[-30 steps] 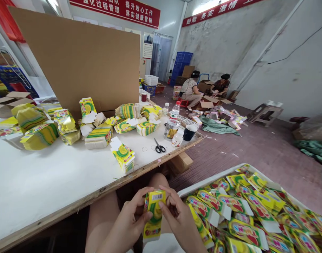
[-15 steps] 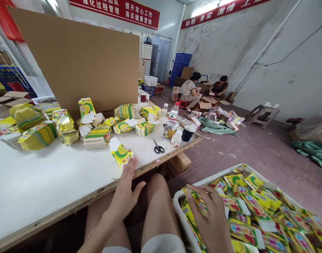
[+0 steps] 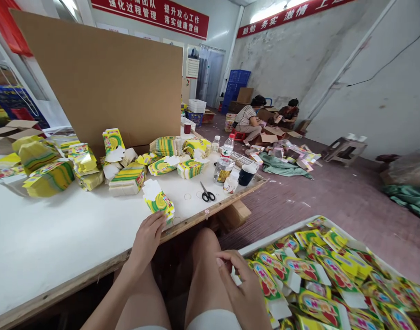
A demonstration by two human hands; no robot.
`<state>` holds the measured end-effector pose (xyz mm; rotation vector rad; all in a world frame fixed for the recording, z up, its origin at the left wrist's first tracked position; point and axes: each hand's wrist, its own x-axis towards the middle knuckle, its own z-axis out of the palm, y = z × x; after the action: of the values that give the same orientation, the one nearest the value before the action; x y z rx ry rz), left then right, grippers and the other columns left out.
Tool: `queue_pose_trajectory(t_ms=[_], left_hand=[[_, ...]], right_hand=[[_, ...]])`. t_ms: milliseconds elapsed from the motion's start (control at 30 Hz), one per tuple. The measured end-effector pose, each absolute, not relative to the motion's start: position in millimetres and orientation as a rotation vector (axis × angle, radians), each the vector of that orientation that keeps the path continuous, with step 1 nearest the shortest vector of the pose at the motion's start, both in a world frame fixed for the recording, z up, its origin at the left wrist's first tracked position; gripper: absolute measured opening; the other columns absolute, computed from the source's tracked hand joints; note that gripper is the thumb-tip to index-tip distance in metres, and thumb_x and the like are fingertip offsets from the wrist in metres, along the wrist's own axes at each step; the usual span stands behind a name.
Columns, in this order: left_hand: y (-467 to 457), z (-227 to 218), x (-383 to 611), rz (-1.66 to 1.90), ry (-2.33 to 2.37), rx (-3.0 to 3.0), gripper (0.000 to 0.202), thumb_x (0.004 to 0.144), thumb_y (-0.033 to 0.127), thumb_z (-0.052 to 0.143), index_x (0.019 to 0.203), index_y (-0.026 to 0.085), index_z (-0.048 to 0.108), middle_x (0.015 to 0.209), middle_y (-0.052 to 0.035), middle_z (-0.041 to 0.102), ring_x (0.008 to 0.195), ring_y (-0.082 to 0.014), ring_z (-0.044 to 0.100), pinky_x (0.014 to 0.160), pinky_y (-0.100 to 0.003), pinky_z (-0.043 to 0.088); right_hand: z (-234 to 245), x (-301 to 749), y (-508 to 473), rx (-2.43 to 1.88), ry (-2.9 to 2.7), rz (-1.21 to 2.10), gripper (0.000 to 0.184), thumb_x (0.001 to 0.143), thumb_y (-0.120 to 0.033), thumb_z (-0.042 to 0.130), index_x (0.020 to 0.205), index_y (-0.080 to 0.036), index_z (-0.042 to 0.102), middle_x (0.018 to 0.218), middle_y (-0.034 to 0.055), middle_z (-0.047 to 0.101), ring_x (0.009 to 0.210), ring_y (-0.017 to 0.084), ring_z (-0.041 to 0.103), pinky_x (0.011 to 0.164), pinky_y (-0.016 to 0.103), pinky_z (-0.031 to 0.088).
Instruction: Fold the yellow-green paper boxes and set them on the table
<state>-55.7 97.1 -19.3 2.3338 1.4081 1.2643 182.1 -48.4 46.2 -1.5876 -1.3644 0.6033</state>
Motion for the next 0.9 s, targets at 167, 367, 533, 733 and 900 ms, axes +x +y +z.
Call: queue_pose_trajectory(t_ms=[167, 367, 533, 733, 900], left_hand=[[43.4, 9.7, -44.4, 1.411, 1.211, 2.326, 0.039, 0.097, 0.012, 0.043, 0.127, 0.026, 0.063, 0.128, -0.0048, 0.070, 0.123, -0.0260, 0.062, 0.106, -0.046, 0.052], [-20.4, 16.2, -15.2, 1.271, 0.419, 2.313, 0.058, 0.092, 0.003, 0.052, 0.144, 0.025, 0.046, 0.129, -0.0107, 0.070, 0.131, -0.0291, 0.055, 0.103, -0.045, 0.054], [-26.1, 16.2, -6.5, 1.486, 0.686, 1.638, 0.055, 0.090, 0.013, 0.060, 0.142, 0.031, 0.050, 0.153, -0.0072, 0.046, 0.142, -0.0293, 0.041, 0.115, -0.045, 0.040], [-9.0, 33.1, -4.1, 1.288, 0.502, 0.910, 0.054, 0.091, 0.034, 0.062, 0.144, 0.030, 0.048, 0.157, -0.0076, 0.040, 0.145, -0.0265, 0.034, 0.115, -0.034, 0.038], [-9.2, 36.0, -5.6, 1.122, 0.500, 0.568, 0.041, 0.084, 0.040, 0.070, 0.124, 0.033, 0.068, 0.142, -0.0067, 0.060, 0.133, -0.0304, 0.052, 0.111, -0.042, 0.044]], right_hand=[[40.7, 170.9, -47.0, -1.531, -1.106, 0.923, 0.043, 0.089, -0.058, 0.055, 0.101, -0.022, 0.076, 0.087, 0.0072, 0.074, 0.071, 0.021, 0.061, 0.069, 0.030, 0.050], [35.1, 166.0, -43.2, -1.330, -0.782, 1.141, 0.038, 0.078, -0.051, 0.074, 0.102, -0.021, 0.074, 0.082, 0.0047, 0.073, 0.071, 0.020, 0.062, 0.069, 0.030, 0.051], [33.2, 159.6, -46.8, -1.181, -0.688, 1.251, 0.033, 0.079, -0.043, 0.077, 0.104, -0.022, 0.070, 0.089, 0.0046, 0.075, 0.079, 0.019, 0.065, 0.075, 0.028, 0.051], [20.2, 144.9, -49.3, -1.021, -0.678, 1.295, 0.031, 0.077, -0.044, 0.080, 0.095, -0.022, 0.069, 0.076, 0.0016, 0.072, 0.066, 0.012, 0.060, 0.062, 0.021, 0.047], [18.9, 140.8, -50.6, -0.957, -0.732, 1.361, 0.035, 0.081, -0.040, 0.077, 0.108, -0.024, 0.061, 0.068, -0.0026, 0.066, 0.060, 0.010, 0.057, 0.060, 0.019, 0.044]])
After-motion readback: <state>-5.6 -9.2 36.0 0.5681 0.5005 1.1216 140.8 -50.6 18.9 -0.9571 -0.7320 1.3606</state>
